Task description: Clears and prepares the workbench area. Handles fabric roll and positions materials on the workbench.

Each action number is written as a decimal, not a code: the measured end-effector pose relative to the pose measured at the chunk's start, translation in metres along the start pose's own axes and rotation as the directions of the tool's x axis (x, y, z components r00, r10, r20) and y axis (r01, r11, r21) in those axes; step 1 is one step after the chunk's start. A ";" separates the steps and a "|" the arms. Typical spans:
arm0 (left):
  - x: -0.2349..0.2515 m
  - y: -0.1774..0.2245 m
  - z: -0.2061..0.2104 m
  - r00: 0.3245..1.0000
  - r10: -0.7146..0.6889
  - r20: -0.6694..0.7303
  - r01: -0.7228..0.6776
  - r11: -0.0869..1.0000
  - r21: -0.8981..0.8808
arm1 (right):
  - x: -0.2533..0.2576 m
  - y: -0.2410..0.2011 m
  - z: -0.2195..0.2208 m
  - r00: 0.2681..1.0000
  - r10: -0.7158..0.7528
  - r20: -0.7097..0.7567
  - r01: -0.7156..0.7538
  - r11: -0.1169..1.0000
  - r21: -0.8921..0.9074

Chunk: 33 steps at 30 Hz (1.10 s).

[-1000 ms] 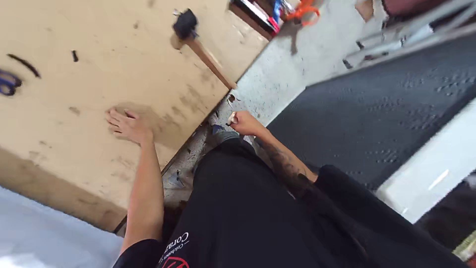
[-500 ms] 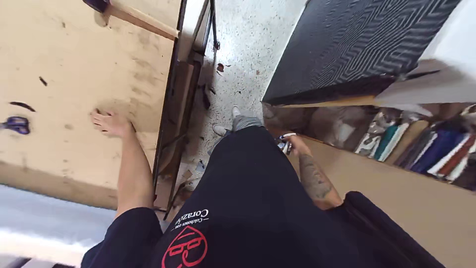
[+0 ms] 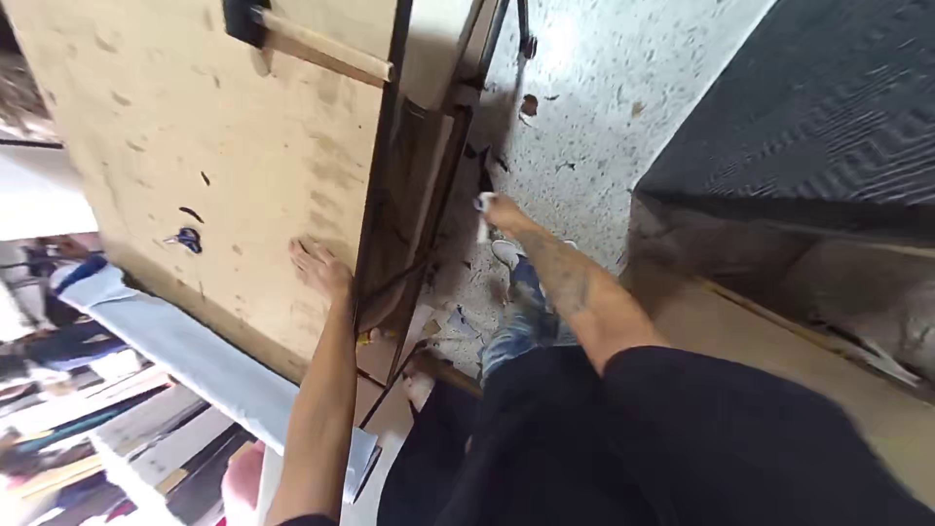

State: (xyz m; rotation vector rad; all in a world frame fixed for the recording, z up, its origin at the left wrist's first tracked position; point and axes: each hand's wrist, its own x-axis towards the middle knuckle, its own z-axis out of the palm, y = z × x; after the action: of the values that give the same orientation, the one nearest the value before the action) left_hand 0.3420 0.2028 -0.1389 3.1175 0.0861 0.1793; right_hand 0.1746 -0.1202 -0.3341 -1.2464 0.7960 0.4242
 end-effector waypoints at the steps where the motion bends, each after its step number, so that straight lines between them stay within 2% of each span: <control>1: 0.004 0.001 0.004 1.000 -0.003 -0.007 0.003 1.000 -0.004 | 0.029 -0.020 0.028 1.000 -0.006 0.022 0.007 0.999 -0.036; 2: 0.004 0.001 0.006 1.000 -0.017 -0.005 0.017 1.000 -0.004 | 0.053 -0.036 0.058 0.999 -0.008 0.044 0.010 0.999 -0.037; 4: 0.001 -0.006 0.006 0.999 -0.038 0.011 0.038 0.999 -0.010 | 0.078 -0.053 0.121 0.996 0.027 0.088 -0.034 0.996 0.077; 6: 0.006 -0.007 0.007 0.999 -0.039 -0.004 0.039 0.998 -0.040 | 0.103 -0.067 0.169 0.990 -0.006 0.141 -0.022 0.981 0.192; 7: 0.007 -0.008 0.005 0.999 -0.039 -0.009 0.038 0.998 -0.043 | 0.107 -0.072 0.187 0.991 -0.001 0.134 -0.024 0.982 0.185; 9: 0.008 -0.006 0.006 0.999 -0.037 -0.009 0.036 0.998 -0.058 | 0.100 -0.069 0.194 0.998 0.013 0.063 -0.014 1.000 0.012; 12: 0.005 -0.005 0.005 0.999 -0.041 -0.019 0.040 0.998 -0.057 | 0.060 -0.033 0.170 0.995 0.073 0.065 -0.046 0.938 -0.344; 15: 0.008 -0.002 0.002 0.998 -0.060 0.002 0.060 0.996 -0.062 | 0.017 0.021 0.129 0.950 0.230 0.210 -0.089 0.845 -0.527; 16: 0.007 -0.005 0.001 0.998 -0.067 0.004 0.067 0.996 -0.065 | -0.003 0.045 0.116 0.932 0.297 0.208 -0.127 0.803 -0.582; 19: 0.006 -0.005 0.000 0.994 -0.108 0.024 0.109 0.991 -0.079 | -0.064 0.120 0.081 0.889 0.439 0.134 -0.188 0.616 -0.765; 22: 0.008 -0.006 0.000 0.992 -0.119 0.036 0.121 0.990 -0.076 | -0.122 0.148 0.064 0.783 0.593 0.188 -0.052 0.364 -0.930; 24: 0.007 -0.008 -0.001 0.989 -0.141 0.040 0.143 0.988 -0.053 | -0.146 0.151 0.058 0.711 0.663 0.234 0.143 0.190 -0.971; 26: 0.007 -0.006 -0.005 0.980 -0.170 0.098 0.175 0.984 -0.043 | -0.156 0.146 0.052 0.700 0.667 0.255 0.257 0.098 -0.961; 29: 0.005 -0.009 -0.005 0.979 -0.168 0.117 0.176 0.982 -0.062 | -0.155 0.118 0.036 0.783 0.545 0.300 0.264 0.146 -0.954; 33: 0.006 -0.011 -0.004 0.986 -0.154 0.064 0.159 0.983 -0.088 | -0.157 0.051 0.007 0.903 0.359 0.238 0.180 0.187 -0.966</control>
State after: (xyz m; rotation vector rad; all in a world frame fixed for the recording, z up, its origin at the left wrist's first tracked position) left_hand 0.3470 0.2142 -0.1345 3.0028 0.3113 0.0887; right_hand 0.0372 -0.0787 -0.2530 -2.2202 0.0720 1.4608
